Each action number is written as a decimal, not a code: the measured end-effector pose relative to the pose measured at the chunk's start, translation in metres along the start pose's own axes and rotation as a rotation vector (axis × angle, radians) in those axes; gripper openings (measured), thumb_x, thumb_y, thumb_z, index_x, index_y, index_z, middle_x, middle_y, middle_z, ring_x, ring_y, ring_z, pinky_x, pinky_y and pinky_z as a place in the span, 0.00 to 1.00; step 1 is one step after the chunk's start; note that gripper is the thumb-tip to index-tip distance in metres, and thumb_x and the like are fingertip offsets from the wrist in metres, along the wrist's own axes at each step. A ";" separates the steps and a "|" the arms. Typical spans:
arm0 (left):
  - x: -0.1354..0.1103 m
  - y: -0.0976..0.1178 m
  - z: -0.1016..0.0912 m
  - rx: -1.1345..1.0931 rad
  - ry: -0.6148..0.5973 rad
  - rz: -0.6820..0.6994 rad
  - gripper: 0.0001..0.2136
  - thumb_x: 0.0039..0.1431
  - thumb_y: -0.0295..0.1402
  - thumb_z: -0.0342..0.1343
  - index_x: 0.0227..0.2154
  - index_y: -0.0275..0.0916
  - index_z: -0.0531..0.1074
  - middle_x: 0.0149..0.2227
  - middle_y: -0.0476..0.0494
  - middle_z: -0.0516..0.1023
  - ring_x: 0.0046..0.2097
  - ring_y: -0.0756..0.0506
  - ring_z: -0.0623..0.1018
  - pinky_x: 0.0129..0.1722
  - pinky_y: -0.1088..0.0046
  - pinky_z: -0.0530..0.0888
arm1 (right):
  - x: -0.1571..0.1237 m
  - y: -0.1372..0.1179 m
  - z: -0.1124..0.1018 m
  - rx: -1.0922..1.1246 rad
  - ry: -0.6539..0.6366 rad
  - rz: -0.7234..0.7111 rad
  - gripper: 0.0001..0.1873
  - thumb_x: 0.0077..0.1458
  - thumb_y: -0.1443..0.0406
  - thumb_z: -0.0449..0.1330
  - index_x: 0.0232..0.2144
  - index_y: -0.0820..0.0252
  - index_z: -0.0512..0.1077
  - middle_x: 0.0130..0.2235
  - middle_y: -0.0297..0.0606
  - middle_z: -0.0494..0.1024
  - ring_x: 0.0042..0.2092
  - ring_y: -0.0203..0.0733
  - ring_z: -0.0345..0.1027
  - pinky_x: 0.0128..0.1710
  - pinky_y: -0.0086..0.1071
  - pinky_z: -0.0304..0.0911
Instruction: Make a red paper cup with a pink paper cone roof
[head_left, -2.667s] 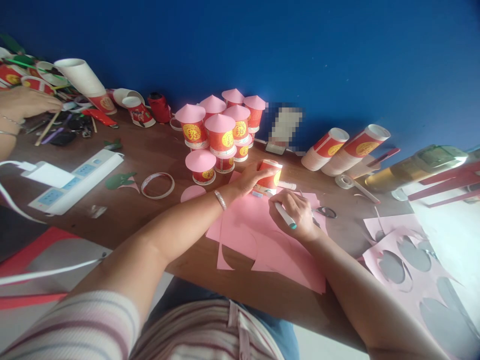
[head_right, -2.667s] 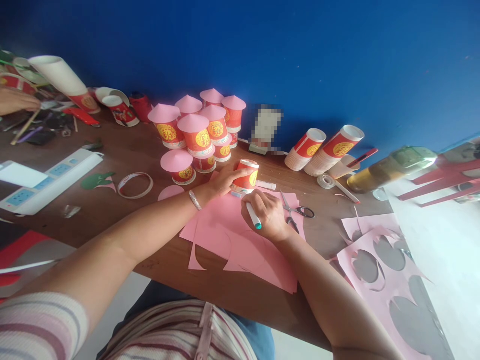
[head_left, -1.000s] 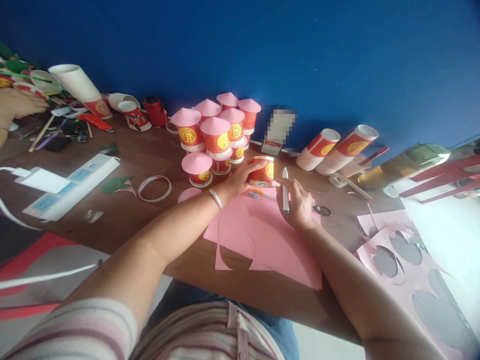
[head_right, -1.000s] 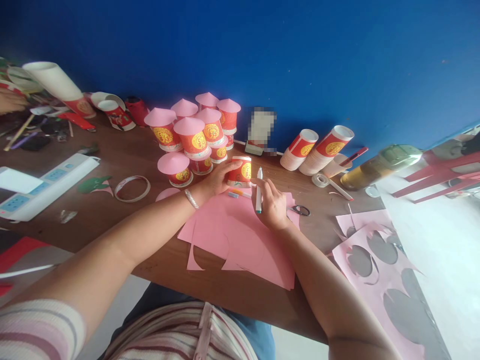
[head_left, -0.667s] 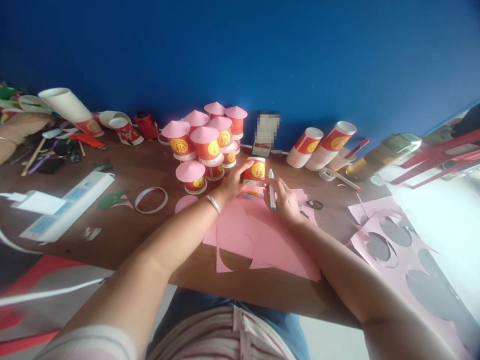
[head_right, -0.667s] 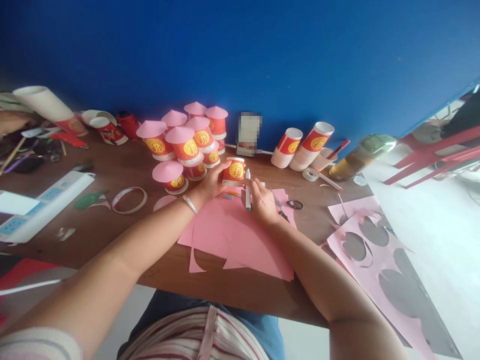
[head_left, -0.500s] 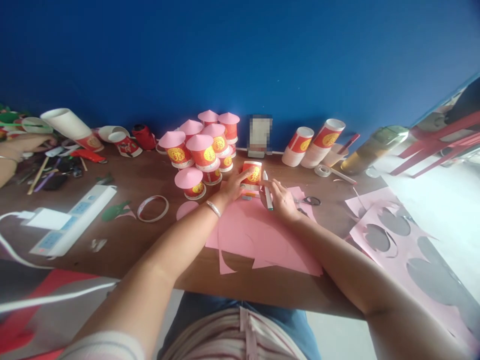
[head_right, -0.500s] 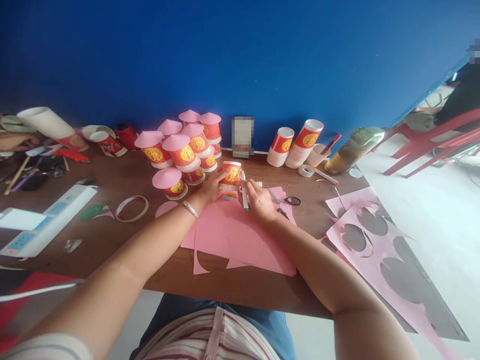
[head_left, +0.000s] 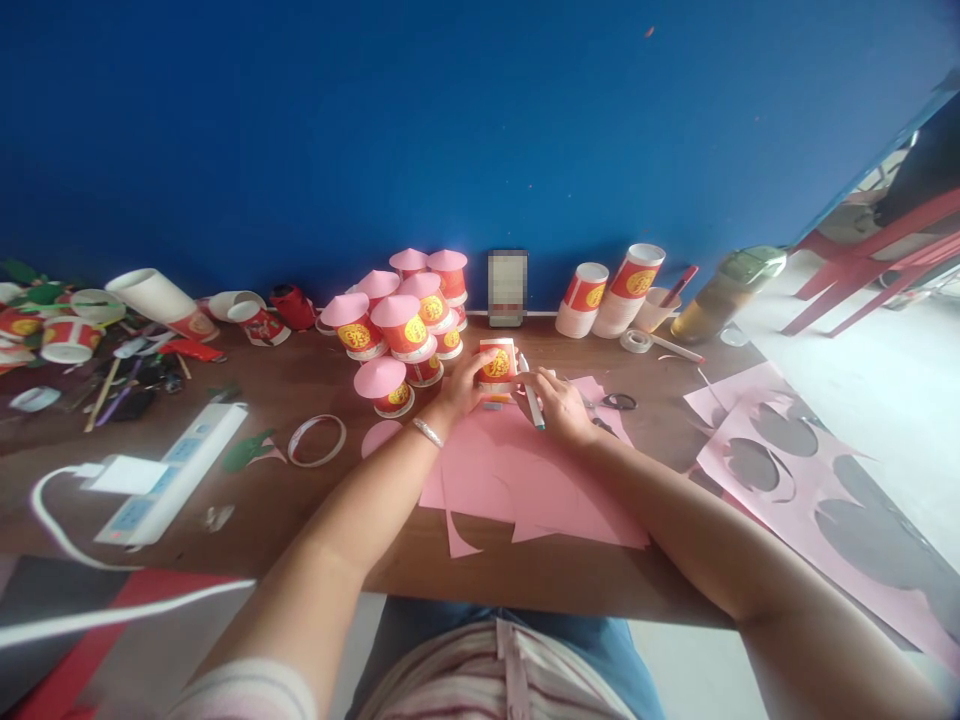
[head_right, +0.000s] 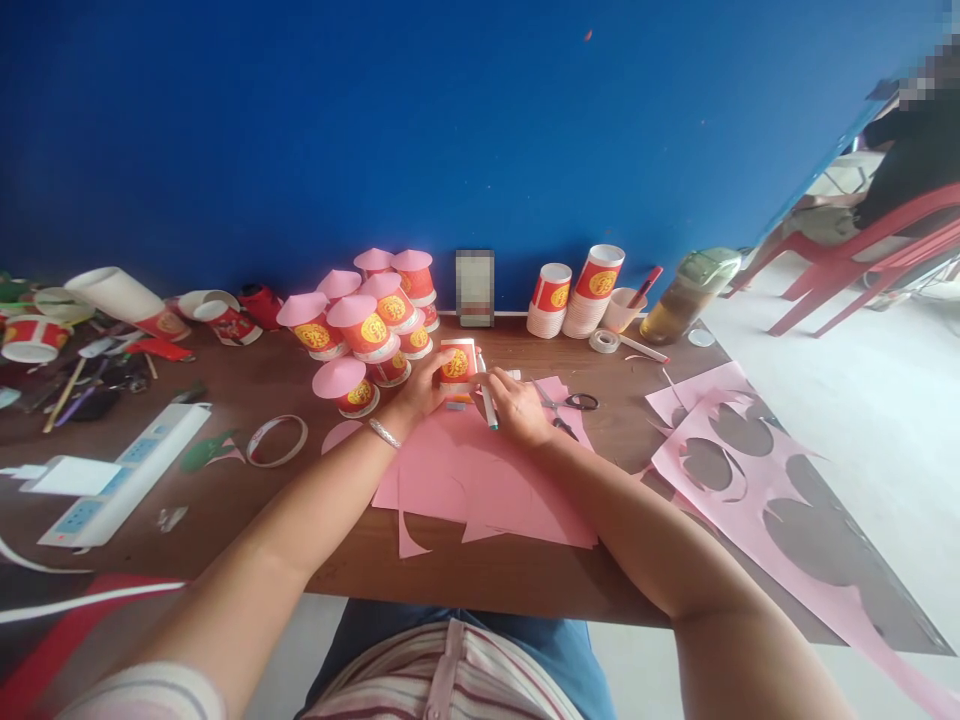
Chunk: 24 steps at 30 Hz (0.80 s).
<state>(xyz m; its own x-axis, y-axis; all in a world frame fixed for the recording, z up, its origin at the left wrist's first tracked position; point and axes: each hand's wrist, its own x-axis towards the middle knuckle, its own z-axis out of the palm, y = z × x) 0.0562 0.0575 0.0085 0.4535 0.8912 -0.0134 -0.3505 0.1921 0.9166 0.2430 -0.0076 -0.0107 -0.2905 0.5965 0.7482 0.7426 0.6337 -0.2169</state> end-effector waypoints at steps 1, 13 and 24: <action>-0.001 0.000 0.001 0.013 -0.002 -0.007 0.24 0.60 0.48 0.64 0.51 0.37 0.74 0.45 0.39 0.82 0.44 0.39 0.84 0.39 0.62 0.82 | 0.001 0.000 -0.001 0.001 0.004 -0.009 0.07 0.69 0.66 0.58 0.48 0.57 0.74 0.36 0.36 0.78 0.31 0.38 0.71 0.28 0.29 0.60; 0.001 0.000 0.000 -0.040 0.021 0.030 0.21 0.57 0.48 0.66 0.45 0.35 0.80 0.45 0.35 0.84 0.50 0.36 0.83 0.50 0.60 0.79 | 0.007 -0.021 -0.026 0.071 -0.036 -0.110 0.11 0.69 0.65 0.59 0.51 0.55 0.77 0.35 0.37 0.77 0.33 0.38 0.72 0.32 0.31 0.68; 0.006 -0.004 -0.002 -0.041 -0.011 0.019 0.19 0.58 0.44 0.67 0.45 0.36 0.81 0.45 0.37 0.85 0.48 0.38 0.83 0.48 0.63 0.78 | 0.015 -0.031 -0.030 0.153 0.063 -0.096 0.10 0.63 0.74 0.60 0.41 0.54 0.72 0.31 0.31 0.77 0.30 0.36 0.71 0.28 0.29 0.65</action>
<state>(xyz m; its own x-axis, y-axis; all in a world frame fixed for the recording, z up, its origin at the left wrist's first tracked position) 0.0583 0.0626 0.0038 0.4551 0.8904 0.0082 -0.3921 0.1921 0.8997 0.2342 -0.0335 0.0260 -0.3135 0.5003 0.8071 0.6116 0.7566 -0.2315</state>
